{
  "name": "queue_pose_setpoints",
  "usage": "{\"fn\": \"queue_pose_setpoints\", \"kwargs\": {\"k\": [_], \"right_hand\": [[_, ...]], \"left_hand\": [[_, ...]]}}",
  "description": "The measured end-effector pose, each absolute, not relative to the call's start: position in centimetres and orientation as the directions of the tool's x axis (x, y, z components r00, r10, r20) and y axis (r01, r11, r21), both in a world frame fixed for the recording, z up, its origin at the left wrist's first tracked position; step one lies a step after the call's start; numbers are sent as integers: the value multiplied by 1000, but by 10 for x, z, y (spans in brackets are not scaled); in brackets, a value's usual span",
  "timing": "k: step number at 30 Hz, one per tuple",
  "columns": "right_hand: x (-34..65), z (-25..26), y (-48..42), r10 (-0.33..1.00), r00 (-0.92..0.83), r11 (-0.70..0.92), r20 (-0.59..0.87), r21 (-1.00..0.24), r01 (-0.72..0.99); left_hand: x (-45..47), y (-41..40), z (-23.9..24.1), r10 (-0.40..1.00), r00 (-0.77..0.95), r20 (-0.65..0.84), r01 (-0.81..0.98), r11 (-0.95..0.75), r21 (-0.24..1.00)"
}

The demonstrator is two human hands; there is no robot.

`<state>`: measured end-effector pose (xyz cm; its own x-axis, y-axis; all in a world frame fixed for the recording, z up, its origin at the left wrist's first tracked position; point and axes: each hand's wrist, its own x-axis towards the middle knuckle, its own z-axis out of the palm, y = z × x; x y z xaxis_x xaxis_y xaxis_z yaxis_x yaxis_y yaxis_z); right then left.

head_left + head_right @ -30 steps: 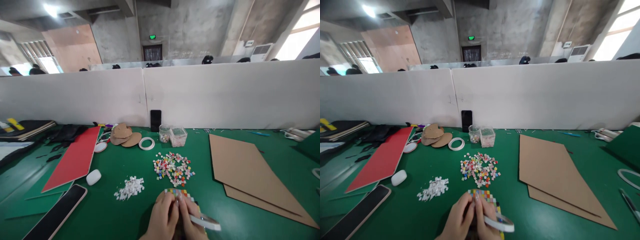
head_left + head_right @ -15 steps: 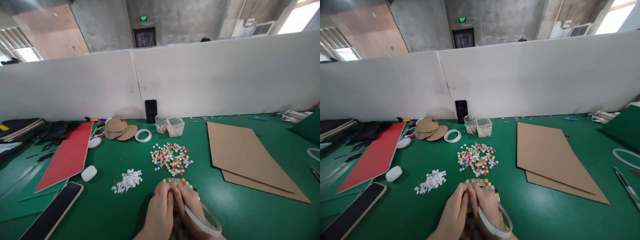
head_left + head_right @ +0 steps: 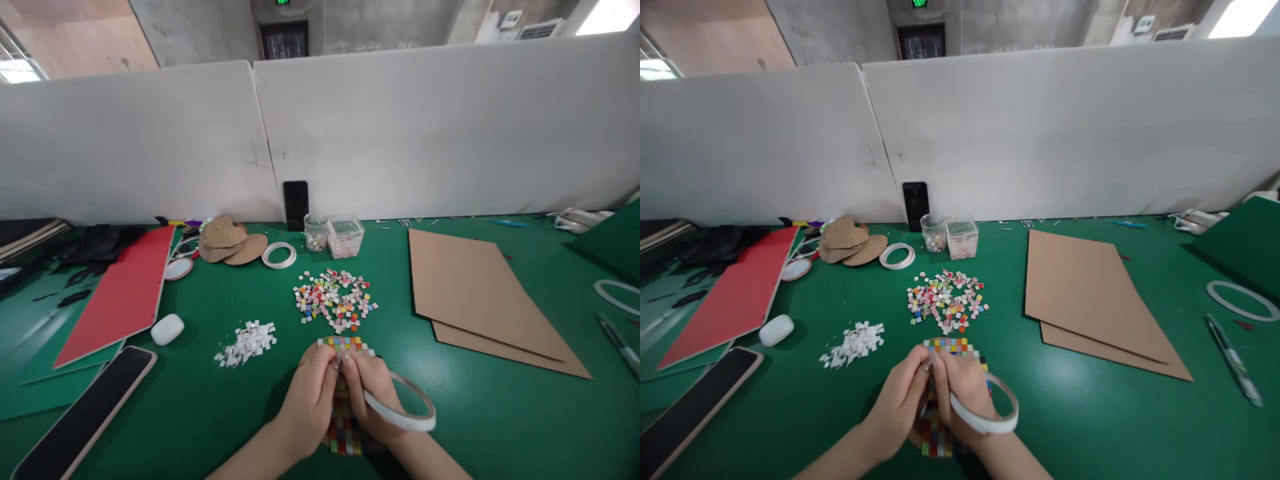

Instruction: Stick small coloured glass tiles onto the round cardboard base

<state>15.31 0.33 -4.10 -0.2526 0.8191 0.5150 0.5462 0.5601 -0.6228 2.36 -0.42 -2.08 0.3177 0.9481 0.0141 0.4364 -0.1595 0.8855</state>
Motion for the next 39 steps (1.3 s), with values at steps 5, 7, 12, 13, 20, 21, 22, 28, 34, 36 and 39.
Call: {"fn": "queue_pose_setpoints", "kwargs": {"k": [5, 7, 12, 13, 20, 21, 22, 28, 34, 36, 39], "right_hand": [[153, -41, 3, 854, -254, 516, 455, -670, 534], [153, -41, 3, 861, -242, 501, 448, -662, 557], [152, -38, 3, 873, -209, 474, 441, -665, 577], [152, -38, 3, 880, -209, 464, 427, -677, 571], [153, -38, 1, 907, -174, 411, 383, -722, 556], [153, -38, 1, 905, -164, 413, 391, -726, 549], [153, -38, 1, 902, -158, 419, 402, -727, 543], [150, -38, 2, 881, -233, 469, 412, -698, 541], [150, -34, 0, 875, -257, 484, 411, -706, 518], [150, -32, -2, 882, -271, 472, 387, -734, 488], [148, -29, -6, 859, -303, 511, 412, -716, 476]], "left_hand": [[25, -2, -17, 956, 289, -52, 359, -58, 931], [25, -1, -16, 955, 288, -71, 316, -25, 948], [25, 2, -16, 953, 284, -103, 219, 41, 975], [25, 3, -15, 954, 280, -108, 210, 49, 977], [27, 4, -8, 951, 294, -98, 261, 19, 965], [27, 5, -7, 953, 292, -81, 295, -9, 956], [26, 5, -6, 954, 294, -56, 341, -50, 939], [13, 2, -7, 914, 376, 154, 648, -378, 661], [13, -6, -12, 906, 342, 251, 703, -424, 571], [16, -3, -11, 930, 297, 217, 684, -366, 631], [11, 12, -4, 981, 93, 172, 636, -191, 748]]}}
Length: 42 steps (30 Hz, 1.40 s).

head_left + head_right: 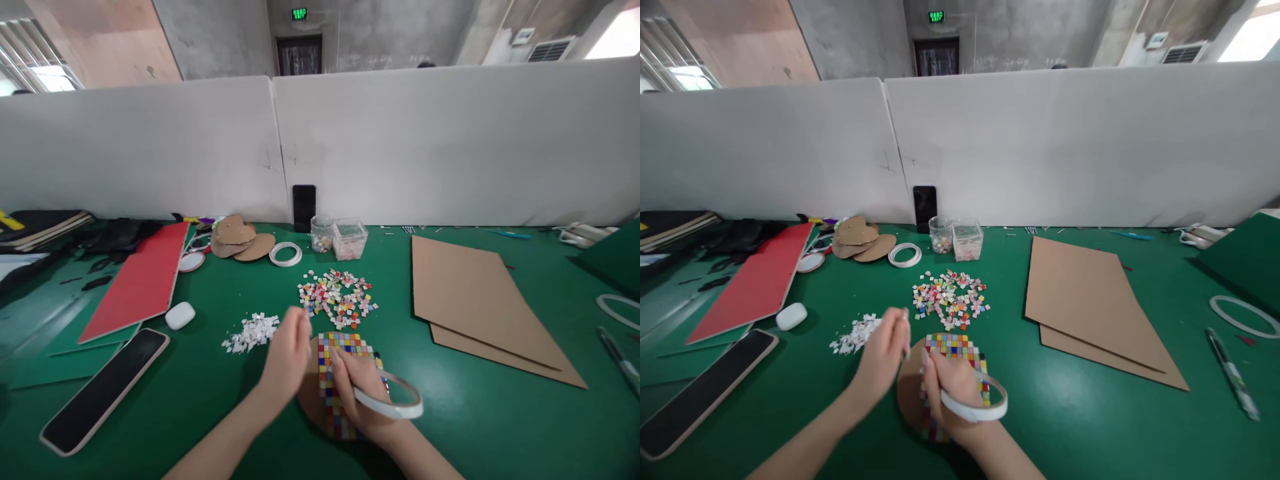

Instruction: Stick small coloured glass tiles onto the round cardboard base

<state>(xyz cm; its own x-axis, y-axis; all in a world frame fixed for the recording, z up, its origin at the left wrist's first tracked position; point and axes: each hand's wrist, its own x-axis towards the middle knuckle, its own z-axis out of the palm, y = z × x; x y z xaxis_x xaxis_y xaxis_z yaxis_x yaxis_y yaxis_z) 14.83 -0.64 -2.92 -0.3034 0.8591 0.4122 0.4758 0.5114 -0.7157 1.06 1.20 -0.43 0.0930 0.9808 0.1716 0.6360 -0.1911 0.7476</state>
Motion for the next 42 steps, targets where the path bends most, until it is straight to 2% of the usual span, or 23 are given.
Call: {"fn": "queue_pose_setpoints", "kwargs": {"k": [3, 10, 17, 21, 25, 28, 33, 38, 42], "right_hand": [[146, -29, -9, 824, -321, 567, 467, -675, 472], [149, -30, -6, 832, -198, 537, 517, -665, 520], [147, -29, -11, 818, -275, 575, 506, -686, 446], [147, -26, -11, 813, -279, 581, 510, -695, 424], [148, -23, -10, 812, -289, 583, 507, -687, 434], [147, -23, -10, 803, -314, 596, 507, -675, 436], [147, -25, -10, 805, -319, 593, 500, -658, 464], [147, -23, -12, 811, -277, 582, 515, -673, 456], [148, -22, -12, 820, -272, 570, 504, -676, 468]], "left_hand": [[-11, 31, 7, 980, -130, 148, 554, -52, 831], [-62, 34, 17, 998, 17, 54, 755, -48, 654], [-84, 37, 23, 997, 29, -68, 735, 25, 678], [-92, 40, 29, 998, 27, -58, 783, 15, 622], [-95, 40, 30, 998, 62, 32, 829, -69, 555], [-94, 39, 31, 998, 42, 38, 850, -56, 523], [-93, 40, 30, 999, 48, -12, 835, -34, 550], [-98, 40, 29, 978, 95, -183, 701, 64, 710], [-97, 37, 37, 976, 102, -193, 697, 69, 714]]}}
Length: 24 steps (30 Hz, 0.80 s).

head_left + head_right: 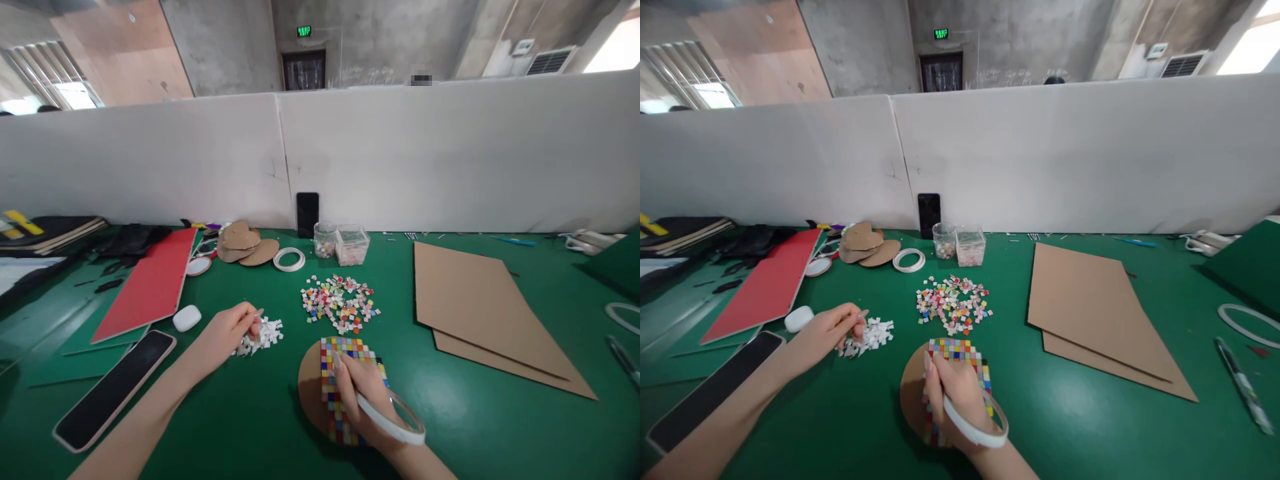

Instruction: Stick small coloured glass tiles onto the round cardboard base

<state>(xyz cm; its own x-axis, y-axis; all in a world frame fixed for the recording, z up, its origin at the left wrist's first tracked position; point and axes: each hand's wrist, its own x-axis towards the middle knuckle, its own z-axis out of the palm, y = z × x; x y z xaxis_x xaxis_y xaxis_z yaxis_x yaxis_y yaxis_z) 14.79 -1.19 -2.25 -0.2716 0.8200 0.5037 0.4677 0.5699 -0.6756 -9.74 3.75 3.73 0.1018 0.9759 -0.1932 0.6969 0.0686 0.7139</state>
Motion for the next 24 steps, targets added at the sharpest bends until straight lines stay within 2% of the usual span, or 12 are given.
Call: {"fn": "queue_pose_setpoints", "kwargs": {"k": [10, 12, 15, 17, 20, 24], "right_hand": [[147, -24, -11, 825, -287, 564, 486, -682, 465], [147, -23, -11, 827, -291, 562, 482, -690, 456], [147, -22, -11, 823, -296, 568, 485, -697, 438], [148, -20, -11, 822, -294, 569, 487, -697, 437], [148, -18, -11, 823, -288, 568, 490, -694, 442], [148, -18, -13, 810, -275, 584, 517, -676, 450]], "left_hand": [[-93, 33, 40, 977, 88, -197, 669, 88, 738], [-93, 34, 37, 983, 87, -159, 736, 44, 675], [-95, 36, 33, 996, 66, -57, 886, -33, 462], [-98, 37, 33, 995, 81, -58, 933, -55, 356], [-104, 37, 32, 985, 112, -133, 937, -60, 344], [-109, 37, 31, 984, 97, -151, 933, -37, 358]]}}
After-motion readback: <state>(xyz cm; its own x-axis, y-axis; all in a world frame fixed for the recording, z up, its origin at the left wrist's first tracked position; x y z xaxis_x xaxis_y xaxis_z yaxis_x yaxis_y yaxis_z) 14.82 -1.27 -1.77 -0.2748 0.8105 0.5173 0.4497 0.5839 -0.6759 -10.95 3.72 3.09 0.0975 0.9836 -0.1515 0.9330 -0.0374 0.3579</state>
